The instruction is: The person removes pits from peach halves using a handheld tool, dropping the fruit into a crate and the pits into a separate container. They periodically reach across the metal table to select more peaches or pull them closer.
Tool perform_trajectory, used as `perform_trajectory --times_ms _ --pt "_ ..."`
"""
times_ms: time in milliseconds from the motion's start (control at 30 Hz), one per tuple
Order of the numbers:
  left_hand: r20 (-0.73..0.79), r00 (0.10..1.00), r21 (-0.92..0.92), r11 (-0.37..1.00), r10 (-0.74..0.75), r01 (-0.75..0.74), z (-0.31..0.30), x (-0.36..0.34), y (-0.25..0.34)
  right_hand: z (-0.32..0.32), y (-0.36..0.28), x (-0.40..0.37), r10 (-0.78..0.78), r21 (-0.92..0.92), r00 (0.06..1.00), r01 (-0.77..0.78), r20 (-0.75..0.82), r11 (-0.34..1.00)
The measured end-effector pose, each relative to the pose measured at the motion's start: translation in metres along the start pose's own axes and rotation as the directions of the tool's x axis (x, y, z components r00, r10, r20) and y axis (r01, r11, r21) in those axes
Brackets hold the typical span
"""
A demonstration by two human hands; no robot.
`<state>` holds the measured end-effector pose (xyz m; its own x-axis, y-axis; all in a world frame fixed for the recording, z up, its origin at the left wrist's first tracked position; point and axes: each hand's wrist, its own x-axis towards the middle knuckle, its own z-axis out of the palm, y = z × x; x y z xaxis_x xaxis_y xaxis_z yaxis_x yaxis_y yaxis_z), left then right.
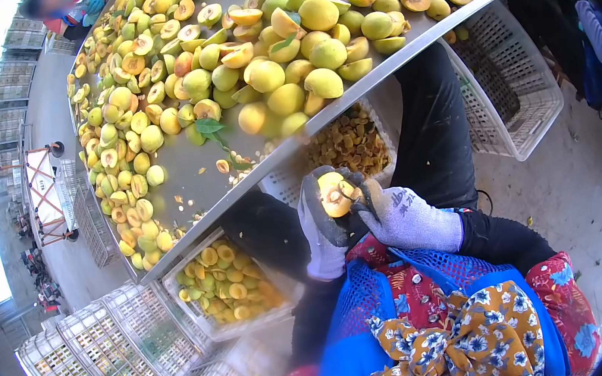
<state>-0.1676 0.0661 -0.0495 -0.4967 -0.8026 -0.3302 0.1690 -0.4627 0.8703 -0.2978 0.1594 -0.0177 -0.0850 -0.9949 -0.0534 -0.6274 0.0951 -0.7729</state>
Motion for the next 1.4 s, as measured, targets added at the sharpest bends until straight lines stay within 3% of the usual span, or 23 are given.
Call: perform_trajectory --times_ms 200,367,433,533,567,633,667,733,767,900,1000,1133,1167,1200,1267,1300,1367,1400 --pt "-0.035 0.994 0.038 0.994 0.102 -0.101 0.021 -0.008 0.013 -0.007 -0.005 0.0 0.035 -0.003 0.996 -0.035 0.085 0.999" --pt "-0.172 0.984 -0.101 0.993 0.037 -0.055 0.021 -0.007 0.005 -0.013 -0.016 0.006 0.146 0.073 0.97 -0.163 0.195 0.984" --pt "-0.215 0.973 -0.049 0.994 0.089 -0.101 0.024 -0.008 0.003 -0.01 -0.007 0.007 0.1 0.237 0.972 -0.15 0.211 0.96" --pt "-0.143 0.973 0.052 0.984 0.178 -0.173 0.029 -0.009 0.01 -0.018 0.005 0.009 -0.02 0.448 0.961 -0.11 0.275 0.887" --pt "-0.122 0.986 0.032 0.993 0.118 -0.115 0.028 -0.008 0.011 -0.022 0.008 0.011 -0.073 0.51 0.952 -0.095 0.299 0.855" --pt "-0.074 0.997 -0.006 1.0 0.001 -0.001 0.024 -0.005 0.014 -0.027 0.012 0.013 -0.024 0.718 0.877 -0.376 0.479 0.586" --pt "-0.021 0.999 0.029 0.999 0.038 -0.037 0.022 -0.004 0.013 -0.029 0.013 0.014 0.014 0.736 0.766 -0.623 0.643 0.265" --pt "0.09 0.99 0.089 0.989 0.106 -0.114 0.02 -0.004 0.013 -0.038 0.005 0.011 -0.023 0.7 0.702 -0.712 0.712 -0.06" --pt "0.183 0.971 0.274 0.94 0.157 -0.203 0.018 -0.003 0.019 -0.042 0.001 0.009 -0.055 0.646 0.671 -0.731 0.74 -0.221" --pt "0.108 0.992 -0.045 0.996 -0.07 0.075 0.023 0.005 0.015 -0.036 -0.004 0.009 -0.009 0.708 0.735 -0.656 0.678 -0.261" --pt "-0.015 1.0 -0.09 0.996 -0.001 -0.001 0.033 0.005 0.004 -0.042 -0.014 0.009 0.144 0.781 0.768 -0.617 0.624 -0.094" --pt "0.02 0.996 -0.177 0.98 -0.084 0.086 0.028 0.003 0.005 -0.028 0.002 0.004 0.088 0.715 0.733 -0.618 0.674 -0.327" --pt "0.034 0.995 0.149 0.984 0.094 -0.098 0.025 0.001 0.009 -0.033 0.0 0.005 -0.035 0.674 0.762 -0.591 0.646 -0.443" --pt "0.1 0.962 0.451 0.85 0.253 -0.271 0.021 -0.001 0.015 -0.034 0.005 0.007 -0.172 0.601 0.775 -0.591 0.608 -0.537" --pt "0.155 0.93 0.648 0.676 0.334 -0.351 0.018 -0.005 0.017 -0.039 0.004 0.009 -0.157 0.643 0.79 -0.581 0.593 -0.499" --pt "0.108 0.952 0.598 0.746 0.286 -0.292 0.016 -0.006 0.014 -0.04 0.002 0.009 -0.04 0.724 0.794 -0.573 0.607 -0.383" --pt "0.161 0.933 0.587 0.729 0.321 -0.352 0.006 -0.006 0.01 -0.044 -0.001 0.011 0.196 0.82 0.797 -0.561 0.572 -0.111" --pt "0.027 0.984 0.295 0.939 0.178 -0.178 -0.001 -0.007 0.015 -0.045 -0.001 0.011 0.218 0.826 0.798 -0.558 0.561 -0.081"
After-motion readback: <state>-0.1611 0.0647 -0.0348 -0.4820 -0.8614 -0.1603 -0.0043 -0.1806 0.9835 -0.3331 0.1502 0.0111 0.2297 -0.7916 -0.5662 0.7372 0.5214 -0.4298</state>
